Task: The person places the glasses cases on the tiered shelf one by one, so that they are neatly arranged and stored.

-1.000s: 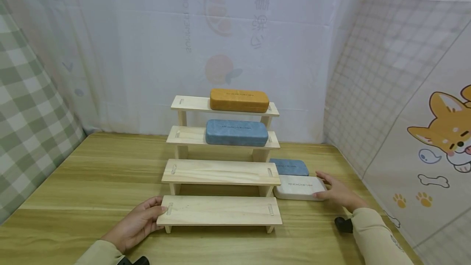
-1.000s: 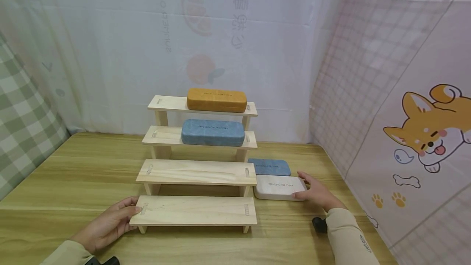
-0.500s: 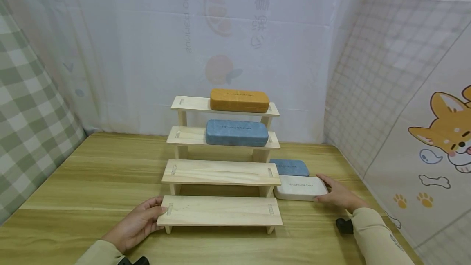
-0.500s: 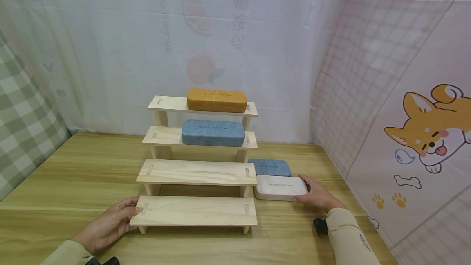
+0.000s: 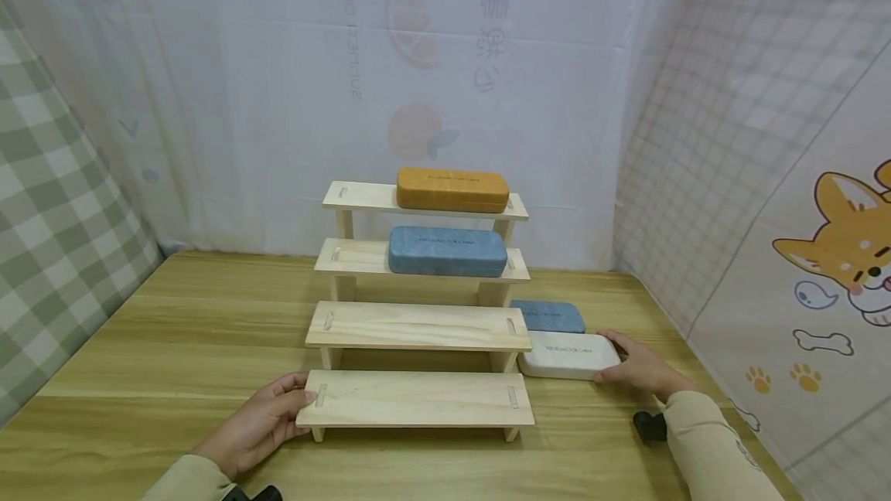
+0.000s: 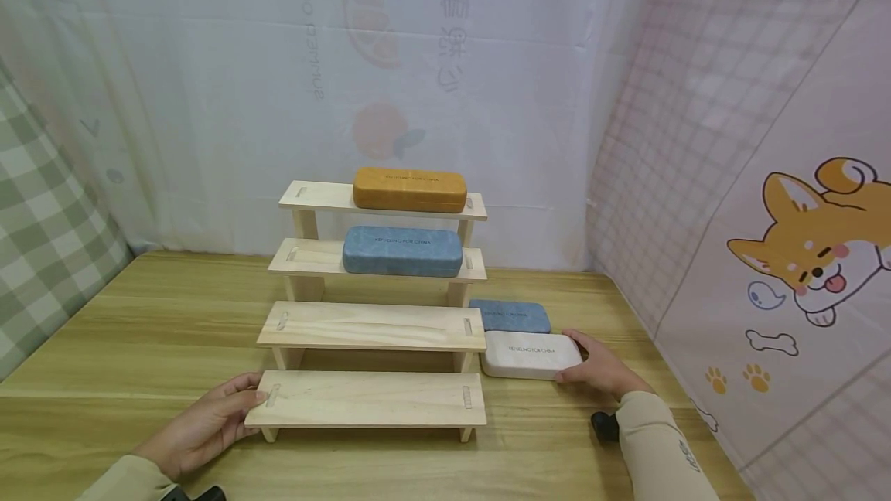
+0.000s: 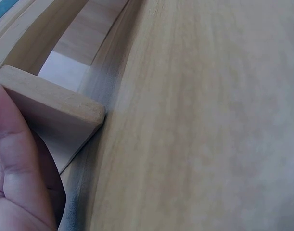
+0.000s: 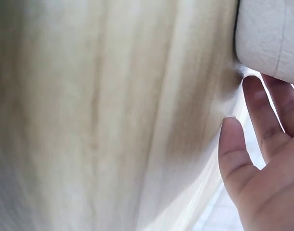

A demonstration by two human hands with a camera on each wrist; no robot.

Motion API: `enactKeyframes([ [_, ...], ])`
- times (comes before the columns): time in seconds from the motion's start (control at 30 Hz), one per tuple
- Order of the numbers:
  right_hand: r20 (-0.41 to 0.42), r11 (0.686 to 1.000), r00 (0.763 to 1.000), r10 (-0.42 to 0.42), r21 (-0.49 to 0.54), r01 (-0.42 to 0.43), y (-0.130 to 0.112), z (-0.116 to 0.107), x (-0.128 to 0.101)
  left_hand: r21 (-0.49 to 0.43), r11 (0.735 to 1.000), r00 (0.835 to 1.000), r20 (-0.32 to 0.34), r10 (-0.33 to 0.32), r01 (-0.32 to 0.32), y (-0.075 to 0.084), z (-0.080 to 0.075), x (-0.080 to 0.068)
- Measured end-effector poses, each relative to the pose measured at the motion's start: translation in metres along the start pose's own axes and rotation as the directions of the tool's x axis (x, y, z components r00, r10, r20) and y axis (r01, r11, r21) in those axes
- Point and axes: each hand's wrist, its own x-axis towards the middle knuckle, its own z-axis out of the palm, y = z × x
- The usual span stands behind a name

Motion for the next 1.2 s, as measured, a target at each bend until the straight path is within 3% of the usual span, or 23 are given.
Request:
enactKeyframes([
  [0.6,-0.065,0.998,0.996,0.067,-0.001,-0.067,0.002,-0.007,-0.016,-0.006,1.000,1.000,-0.004,0.003,-0.003,0.001,0.002,-0.001],
  [0.9,-0.143,0.999,0.989,0.049,0.009,-0.048,-0.006,-0.019,-0.032,-0.007,1.000,1.000,-0.006,0.006,-0.006,0.000,0.000,-0.001],
  [1.2,-0.166,0.998,0.985,0.046,0.043,-0.040,-0.017,-0.031,-0.044,-0.004,1.000,1.000,-0.008,0.004,-0.004,0.000,0.001,-0.001],
])
